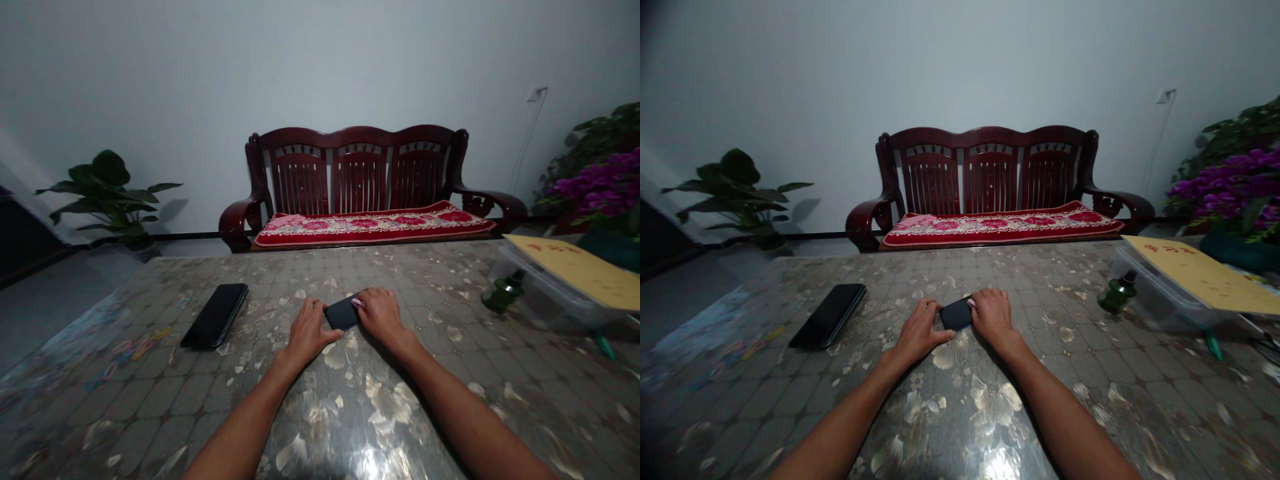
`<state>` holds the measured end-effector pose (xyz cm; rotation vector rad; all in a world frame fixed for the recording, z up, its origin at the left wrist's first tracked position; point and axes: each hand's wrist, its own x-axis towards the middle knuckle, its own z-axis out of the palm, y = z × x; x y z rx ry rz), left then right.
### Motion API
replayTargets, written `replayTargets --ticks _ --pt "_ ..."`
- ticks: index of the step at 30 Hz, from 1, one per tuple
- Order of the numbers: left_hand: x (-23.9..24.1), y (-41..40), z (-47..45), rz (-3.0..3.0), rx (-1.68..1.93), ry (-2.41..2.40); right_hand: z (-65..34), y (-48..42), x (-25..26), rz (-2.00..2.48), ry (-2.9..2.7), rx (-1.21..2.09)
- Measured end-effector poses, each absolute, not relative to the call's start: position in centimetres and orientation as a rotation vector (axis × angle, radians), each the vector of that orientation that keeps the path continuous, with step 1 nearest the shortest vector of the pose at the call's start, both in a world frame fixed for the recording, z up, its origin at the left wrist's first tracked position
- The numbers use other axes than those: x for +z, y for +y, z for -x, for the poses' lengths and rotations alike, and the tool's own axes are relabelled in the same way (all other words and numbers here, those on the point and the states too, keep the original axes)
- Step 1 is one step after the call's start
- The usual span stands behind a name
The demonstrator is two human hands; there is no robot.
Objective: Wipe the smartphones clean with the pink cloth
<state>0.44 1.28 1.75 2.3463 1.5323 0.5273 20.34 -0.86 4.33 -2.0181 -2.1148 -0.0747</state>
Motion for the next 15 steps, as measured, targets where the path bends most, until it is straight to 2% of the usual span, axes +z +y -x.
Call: replayTargets --ticks 7,15 --pt "1.5 1.2 -0.6 -2.373 0.56 1.556 -17.7 -1.6 3.8 1.649 -2.337 0.037" --pt "1.8 0.6 -1.4 -2.388 0.531 1.662 -21.4 0.0 4.2 2.085 -2.038 -0.097"
